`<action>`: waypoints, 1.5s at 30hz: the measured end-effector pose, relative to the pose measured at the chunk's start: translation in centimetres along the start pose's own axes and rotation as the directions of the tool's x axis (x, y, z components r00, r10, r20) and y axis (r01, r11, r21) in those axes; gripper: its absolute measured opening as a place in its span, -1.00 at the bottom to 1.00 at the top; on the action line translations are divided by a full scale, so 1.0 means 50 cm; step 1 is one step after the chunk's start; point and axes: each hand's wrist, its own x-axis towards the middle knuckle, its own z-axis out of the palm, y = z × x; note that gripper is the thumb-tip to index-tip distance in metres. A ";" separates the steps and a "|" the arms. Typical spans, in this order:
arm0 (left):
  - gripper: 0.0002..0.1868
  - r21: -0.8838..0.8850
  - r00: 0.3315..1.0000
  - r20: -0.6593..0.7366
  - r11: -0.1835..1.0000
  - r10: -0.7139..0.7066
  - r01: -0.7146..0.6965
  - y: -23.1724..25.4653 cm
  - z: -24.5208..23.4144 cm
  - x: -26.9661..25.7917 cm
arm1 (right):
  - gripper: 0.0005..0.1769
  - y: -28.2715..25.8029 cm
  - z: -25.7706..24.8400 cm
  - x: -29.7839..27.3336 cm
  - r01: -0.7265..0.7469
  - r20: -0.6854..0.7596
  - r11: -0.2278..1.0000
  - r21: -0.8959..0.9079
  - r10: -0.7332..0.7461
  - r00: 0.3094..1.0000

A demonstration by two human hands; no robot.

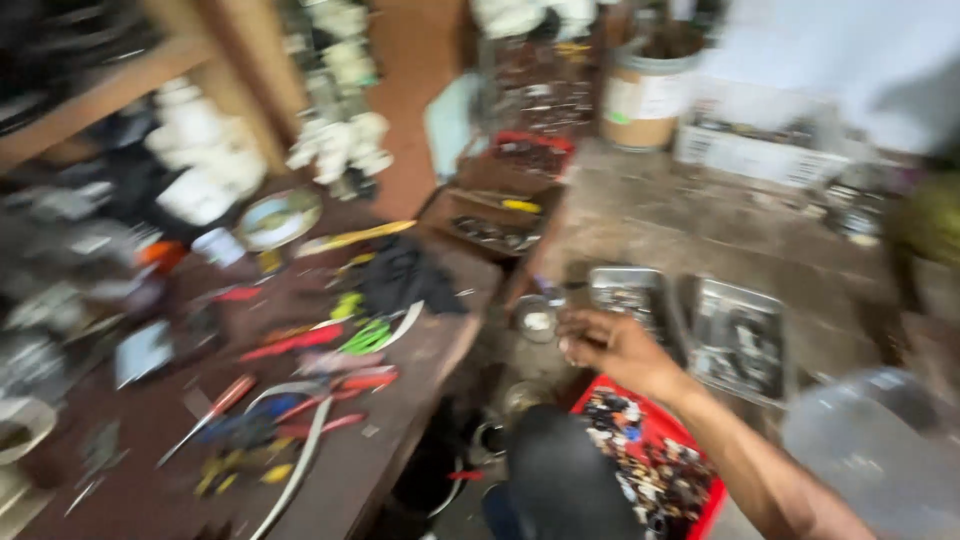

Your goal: The person holds a small electrical component with copper windings and uses a screwdriver to adjust or remove parts. They then use pliers to strip the insulation from a white wire and continue working on the component with the screwdriver.

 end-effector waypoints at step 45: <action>-0.54 -0.573 0.803 0.121 0.702 0.583 -0.423 -0.208 0.003 -0.555 | -0.75 -0.236 0.514 0.138 0.611 0.535 0.584 -0.535 -0.325 0.780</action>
